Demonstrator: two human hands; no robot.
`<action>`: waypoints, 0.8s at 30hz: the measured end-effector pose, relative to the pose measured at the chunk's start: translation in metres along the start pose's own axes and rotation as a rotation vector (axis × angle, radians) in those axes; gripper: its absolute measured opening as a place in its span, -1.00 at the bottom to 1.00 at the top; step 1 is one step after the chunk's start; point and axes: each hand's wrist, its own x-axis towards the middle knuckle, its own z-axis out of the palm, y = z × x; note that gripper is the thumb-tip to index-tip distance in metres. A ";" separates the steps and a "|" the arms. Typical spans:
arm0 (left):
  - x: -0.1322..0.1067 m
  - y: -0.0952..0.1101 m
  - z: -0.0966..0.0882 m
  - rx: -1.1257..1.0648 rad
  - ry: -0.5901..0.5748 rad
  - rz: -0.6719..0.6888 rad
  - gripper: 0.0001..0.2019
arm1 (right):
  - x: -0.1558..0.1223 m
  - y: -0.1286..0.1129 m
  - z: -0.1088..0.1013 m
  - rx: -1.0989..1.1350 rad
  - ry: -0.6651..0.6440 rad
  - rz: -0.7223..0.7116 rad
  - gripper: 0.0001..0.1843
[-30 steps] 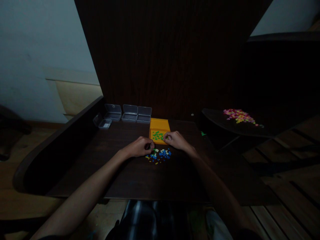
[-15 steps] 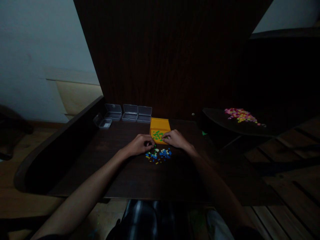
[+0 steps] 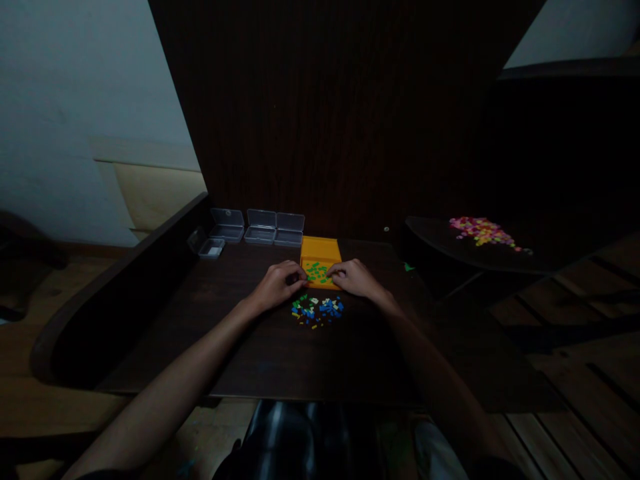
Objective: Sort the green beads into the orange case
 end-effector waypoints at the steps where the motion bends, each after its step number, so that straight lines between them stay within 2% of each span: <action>1: 0.000 0.000 0.001 0.000 0.010 -0.008 -0.97 | -0.001 -0.002 0.001 0.038 0.008 -0.019 -0.71; 10: -0.002 0.001 0.007 -0.031 0.032 -0.046 -0.89 | -0.004 -0.018 0.018 0.220 0.098 -0.248 -0.71; 15: -0.002 0.003 0.009 -0.013 0.028 -0.059 -0.88 | -0.004 -0.017 0.020 0.195 0.114 -0.262 -0.79; 18: -0.001 0.004 0.007 0.031 0.034 -0.055 -0.87 | -0.003 -0.011 0.015 0.133 0.135 -0.182 -0.76; 22: 0.000 0.003 0.005 0.094 0.037 -0.031 -0.92 | -0.001 0.000 0.004 -0.020 0.227 0.072 -0.74; 24: 0.000 0.000 0.005 0.122 0.026 -0.019 -0.94 | -0.001 0.003 -0.001 -0.084 0.221 0.182 -0.74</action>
